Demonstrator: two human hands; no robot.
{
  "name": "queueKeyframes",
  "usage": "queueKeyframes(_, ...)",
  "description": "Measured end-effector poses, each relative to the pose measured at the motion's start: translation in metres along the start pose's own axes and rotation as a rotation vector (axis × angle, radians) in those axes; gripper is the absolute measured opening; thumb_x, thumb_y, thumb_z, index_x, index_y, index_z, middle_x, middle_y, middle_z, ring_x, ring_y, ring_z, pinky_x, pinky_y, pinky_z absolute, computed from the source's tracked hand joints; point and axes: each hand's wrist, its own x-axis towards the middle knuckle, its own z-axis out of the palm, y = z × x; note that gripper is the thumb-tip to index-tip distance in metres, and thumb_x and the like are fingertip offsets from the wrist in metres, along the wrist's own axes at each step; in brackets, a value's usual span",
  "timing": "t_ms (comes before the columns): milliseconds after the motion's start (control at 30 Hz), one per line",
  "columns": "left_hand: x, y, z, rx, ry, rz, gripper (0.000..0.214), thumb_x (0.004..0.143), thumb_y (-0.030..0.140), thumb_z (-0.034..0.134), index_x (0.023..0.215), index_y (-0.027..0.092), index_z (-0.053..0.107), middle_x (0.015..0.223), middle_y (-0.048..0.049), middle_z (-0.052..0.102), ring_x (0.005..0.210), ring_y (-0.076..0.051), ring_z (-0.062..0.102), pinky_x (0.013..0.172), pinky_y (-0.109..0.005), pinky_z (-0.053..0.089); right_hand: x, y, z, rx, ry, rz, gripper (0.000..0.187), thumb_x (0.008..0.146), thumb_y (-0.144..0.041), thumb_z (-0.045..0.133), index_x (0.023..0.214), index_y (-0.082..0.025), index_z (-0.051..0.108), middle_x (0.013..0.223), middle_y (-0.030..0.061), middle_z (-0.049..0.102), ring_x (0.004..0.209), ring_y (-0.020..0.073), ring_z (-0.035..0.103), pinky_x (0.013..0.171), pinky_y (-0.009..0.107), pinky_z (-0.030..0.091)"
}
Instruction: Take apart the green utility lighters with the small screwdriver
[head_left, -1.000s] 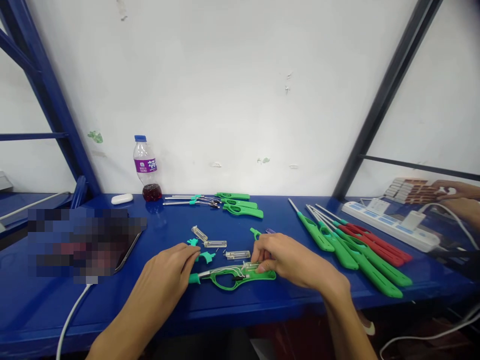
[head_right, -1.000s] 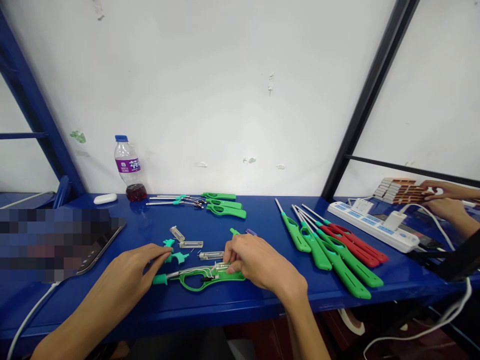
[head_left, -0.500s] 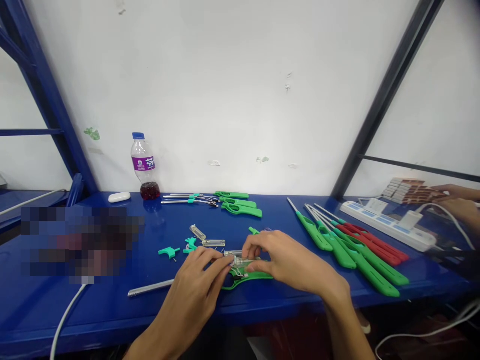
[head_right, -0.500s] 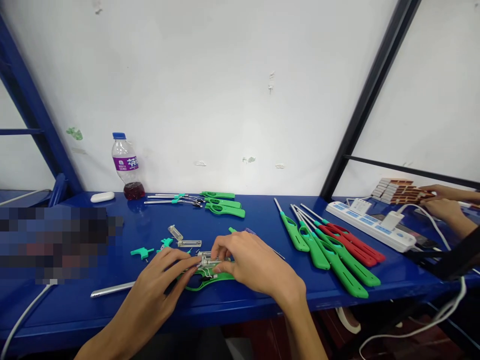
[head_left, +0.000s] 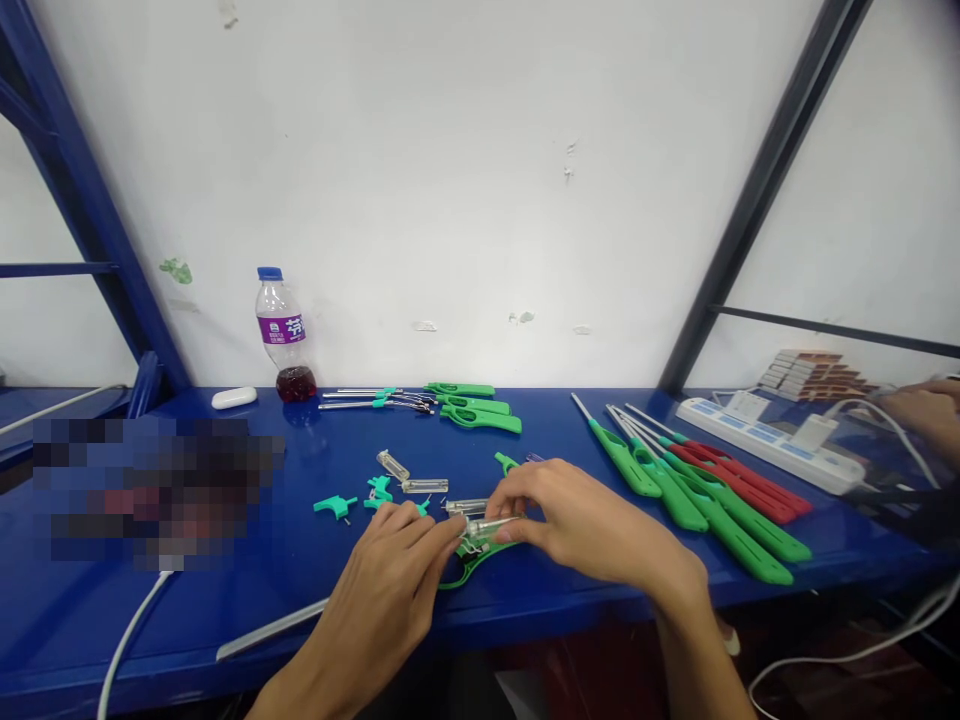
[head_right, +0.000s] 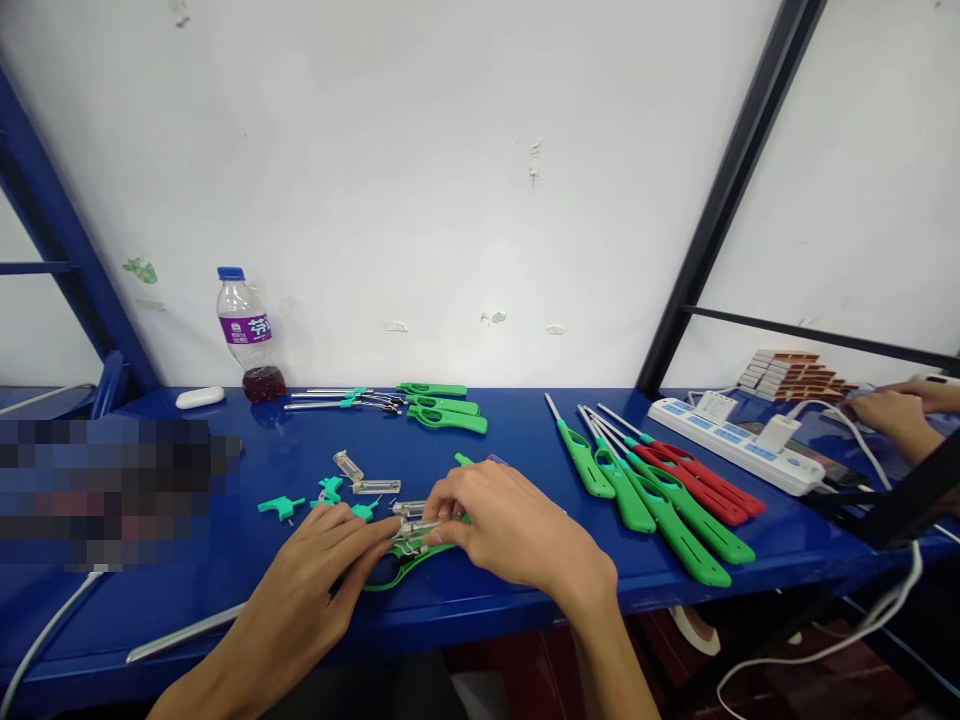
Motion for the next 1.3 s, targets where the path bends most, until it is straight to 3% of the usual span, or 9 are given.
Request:
queueKeyframes(167, 0.002, 0.000, -0.003, 0.087, -0.052, 0.036, 0.040, 0.099, 0.000, 0.039, 0.121, 0.020, 0.066, 0.079, -0.0007, 0.066, 0.074, -0.022, 0.055, 0.071, -0.037, 0.042, 0.003, 0.005, 0.000, -0.023, -0.010, -0.016, 0.009, 0.095, -0.022, 0.072, 0.099, -0.026, 0.078, 0.094, -0.0001, 0.079, 0.092, 0.0211, 0.067, 0.078, 0.031, 0.042)
queueKeyframes(567, 0.000, -0.002, 0.000, 0.203, -0.049, 0.068, 0.047, 0.090, -0.006, 0.041, 0.119, 0.022, 0.067, 0.080, -0.0023, 0.067, 0.075, -0.023, 0.054, 0.074, -0.040, 0.041, 0.004, 0.001, 0.002, -0.092, -0.014, -0.051, 0.014, 0.099, -0.018, 0.067, 0.101, -0.027, 0.077, 0.097, -0.0006, 0.079, 0.094, 0.0216, 0.067, 0.085, 0.034, 0.041)
queueKeyframes(900, -0.003, -0.001, 0.001, 0.227, -0.057, 0.053, 0.054, 0.086, -0.009, 0.041, 0.123, 0.021, 0.068, 0.082, -0.0034, 0.066, 0.077, -0.024, 0.053, 0.077, -0.043, 0.042, 0.002, 0.001, 0.003, -0.093, 0.009, -0.049, 0.012, 0.101, -0.021, 0.065, 0.101, -0.025, 0.077, 0.097, 0.0010, 0.078, 0.095, 0.0226, 0.066, 0.082, 0.033, 0.041)
queueKeyframes(1033, -0.002, -0.003, 0.001, 0.254, -0.073, 0.008, 0.061, 0.091, -0.008, 0.037, 0.136, 0.024, 0.063, 0.085, -0.0031, 0.065, 0.078, -0.024, 0.054, 0.077, -0.043, 0.041, 0.001, 0.010, -0.001, -0.118, 0.055, 0.033, 0.014, 0.100, -0.018, 0.063, 0.100, -0.024, 0.076, 0.098, 0.0035, 0.077, 0.096, 0.0236, 0.066, 0.082, 0.033, 0.043)
queueKeyframes(1167, -0.003, -0.003, 0.003, 0.161, -0.135, -0.041, 0.063, 0.096, -0.005, 0.037, 0.153, 0.020, 0.046, 0.091, -0.0027, 0.068, 0.084, -0.024, 0.058, 0.087, -0.046, 0.044, -0.005, 0.019, -0.009, -0.111, 0.066, 0.106, 0.013, 0.101, -0.029, 0.065, 0.105, -0.025, 0.077, 0.102, 0.0046, 0.076, 0.097, 0.0248, 0.066, 0.083, 0.034, 0.045)
queueKeyframes(1300, -0.004, 0.000, 0.005, 0.084, -0.091, -0.107, 0.049, 0.105, 0.009, 0.042, 0.152, 0.020, 0.043, 0.106, -0.0051, 0.070, 0.097, -0.026, 0.060, 0.096, -0.048, 0.043, -0.008, 0.013, -0.008, -0.079, 0.091, 0.066, 0.018, 0.104, -0.033, 0.061, 0.112, -0.028, 0.077, 0.108, 0.0036, 0.077, 0.102, 0.0248, 0.066, 0.089, 0.035, 0.045)
